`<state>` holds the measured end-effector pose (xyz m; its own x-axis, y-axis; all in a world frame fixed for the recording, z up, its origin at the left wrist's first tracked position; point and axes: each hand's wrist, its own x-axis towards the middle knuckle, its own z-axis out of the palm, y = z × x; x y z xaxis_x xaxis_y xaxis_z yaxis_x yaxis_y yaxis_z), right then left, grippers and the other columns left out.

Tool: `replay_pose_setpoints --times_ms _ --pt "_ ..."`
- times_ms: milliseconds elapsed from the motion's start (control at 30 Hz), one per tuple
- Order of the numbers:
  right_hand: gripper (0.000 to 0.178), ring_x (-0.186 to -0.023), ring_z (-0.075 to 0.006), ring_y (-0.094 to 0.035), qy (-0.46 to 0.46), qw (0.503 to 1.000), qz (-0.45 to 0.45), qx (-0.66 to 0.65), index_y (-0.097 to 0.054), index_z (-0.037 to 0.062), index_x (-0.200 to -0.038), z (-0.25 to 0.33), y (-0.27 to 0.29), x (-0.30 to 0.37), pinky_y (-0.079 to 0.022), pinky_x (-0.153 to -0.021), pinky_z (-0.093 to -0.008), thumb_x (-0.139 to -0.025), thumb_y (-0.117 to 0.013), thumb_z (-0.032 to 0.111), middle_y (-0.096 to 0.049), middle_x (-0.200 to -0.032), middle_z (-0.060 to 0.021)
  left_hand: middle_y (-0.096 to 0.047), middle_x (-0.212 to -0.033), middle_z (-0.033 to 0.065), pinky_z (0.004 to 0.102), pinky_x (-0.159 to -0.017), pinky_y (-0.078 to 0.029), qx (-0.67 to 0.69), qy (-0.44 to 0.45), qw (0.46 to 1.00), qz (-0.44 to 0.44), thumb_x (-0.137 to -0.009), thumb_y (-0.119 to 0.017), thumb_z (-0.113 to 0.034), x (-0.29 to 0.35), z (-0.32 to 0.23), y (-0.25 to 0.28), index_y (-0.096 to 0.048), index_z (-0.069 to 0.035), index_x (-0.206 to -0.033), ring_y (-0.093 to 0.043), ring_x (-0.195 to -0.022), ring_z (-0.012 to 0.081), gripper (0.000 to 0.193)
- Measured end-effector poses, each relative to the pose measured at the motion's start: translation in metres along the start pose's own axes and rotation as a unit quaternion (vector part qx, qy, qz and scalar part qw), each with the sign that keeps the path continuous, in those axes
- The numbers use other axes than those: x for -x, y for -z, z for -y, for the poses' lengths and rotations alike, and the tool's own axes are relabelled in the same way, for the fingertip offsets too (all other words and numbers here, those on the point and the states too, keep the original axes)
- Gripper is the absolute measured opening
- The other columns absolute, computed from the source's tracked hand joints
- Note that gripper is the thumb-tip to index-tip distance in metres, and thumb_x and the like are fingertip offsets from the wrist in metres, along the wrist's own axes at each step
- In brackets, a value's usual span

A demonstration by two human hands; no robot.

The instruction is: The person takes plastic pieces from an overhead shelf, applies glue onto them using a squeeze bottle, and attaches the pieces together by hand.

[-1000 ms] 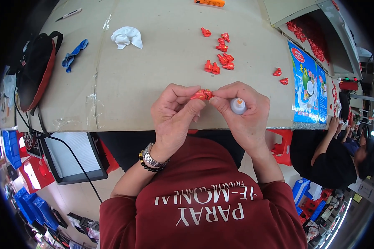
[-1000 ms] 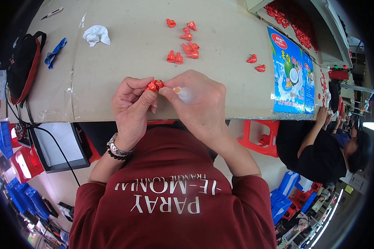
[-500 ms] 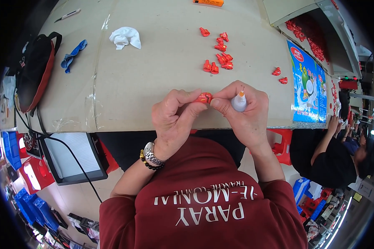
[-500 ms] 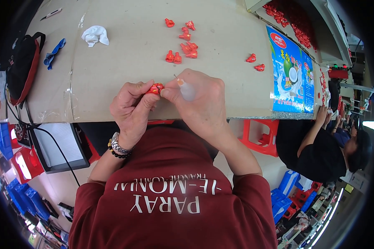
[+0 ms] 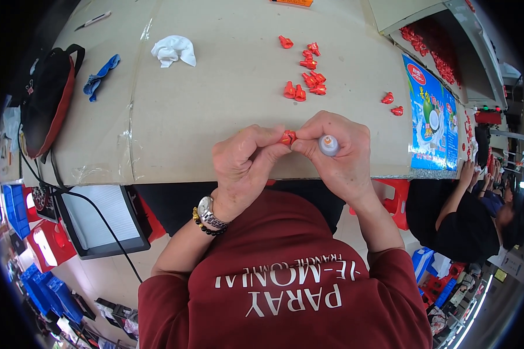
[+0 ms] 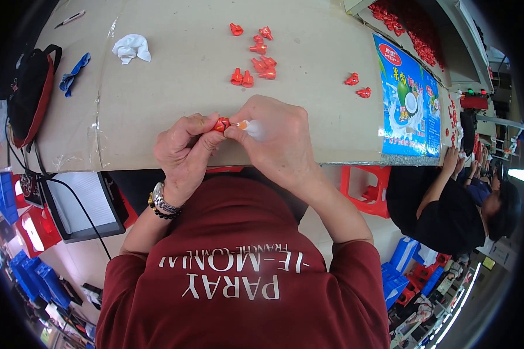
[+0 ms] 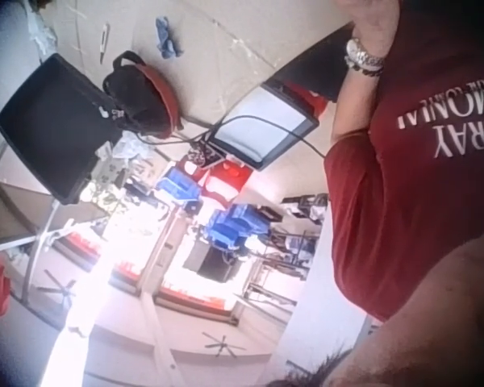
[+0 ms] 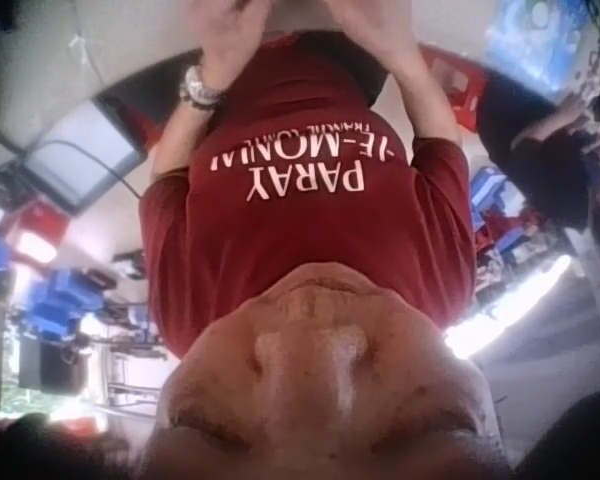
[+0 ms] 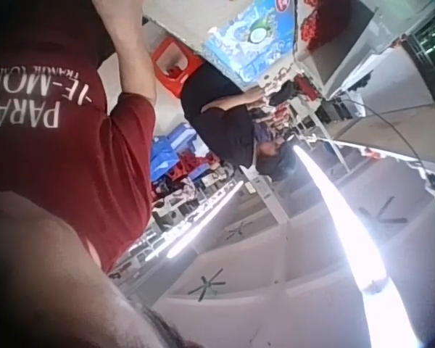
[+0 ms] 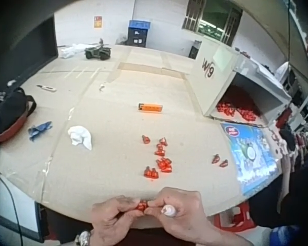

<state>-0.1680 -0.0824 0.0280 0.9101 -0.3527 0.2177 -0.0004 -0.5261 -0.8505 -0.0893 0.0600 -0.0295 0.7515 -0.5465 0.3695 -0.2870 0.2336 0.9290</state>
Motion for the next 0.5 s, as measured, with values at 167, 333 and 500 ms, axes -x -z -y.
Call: replay_pose_setpoints --times_ms 167,333,500 --pt "0.016 -0.057 -0.0239 -0.059 0.02 1.0 0.008 0.006 -0.061 0.0004 -0.074 -0.0047 0.0005 0.0 -0.046 -0.052 -0.0307 -0.067 -0.075 -0.003 -0.06 -0.067 -0.0091 -0.068 -0.08 0.0119 0.0251 -0.06 -0.05 -0.022 -0.031 0.999 0.007 -0.076 -0.071 0.006 0.0003 0.004 -0.0013 -0.063 0.002 -0.09 -0.065 -0.069 0.0165 0.017" --pt "0.019 -0.057 -0.0237 -0.057 0.048 0.999 0.014 0.014 -0.059 0.0004 -0.074 -0.0059 0.0016 -0.0009 -0.045 -0.051 -0.031 -0.066 -0.075 -0.004 -0.058 -0.067 -0.0088 -0.068 -0.081 0.0111 0.0262 -0.059 -0.049 -0.041 -0.039 0.998 0.014 -0.075 -0.071 0.007 0.0003 0.0035 -0.0017 -0.062 0.001 -0.089 -0.064 -0.066 0.0183 0.018" --pt "0.018 -0.057 -0.0235 -0.057 0.061 0.998 0.015 0.019 -0.058 0.0003 -0.073 -0.0063 0.0009 -0.002 -0.045 -0.052 -0.031 -0.066 -0.074 -0.004 -0.058 -0.067 -0.009 -0.068 -0.08 0.0104 0.0261 -0.058 -0.049 -0.038 -0.051 0.998 0.007 -0.075 -0.071 0.006 0.0005 0.0051 -0.0027 -0.063 0.002 -0.091 -0.063 -0.066 0.0172 0.019"
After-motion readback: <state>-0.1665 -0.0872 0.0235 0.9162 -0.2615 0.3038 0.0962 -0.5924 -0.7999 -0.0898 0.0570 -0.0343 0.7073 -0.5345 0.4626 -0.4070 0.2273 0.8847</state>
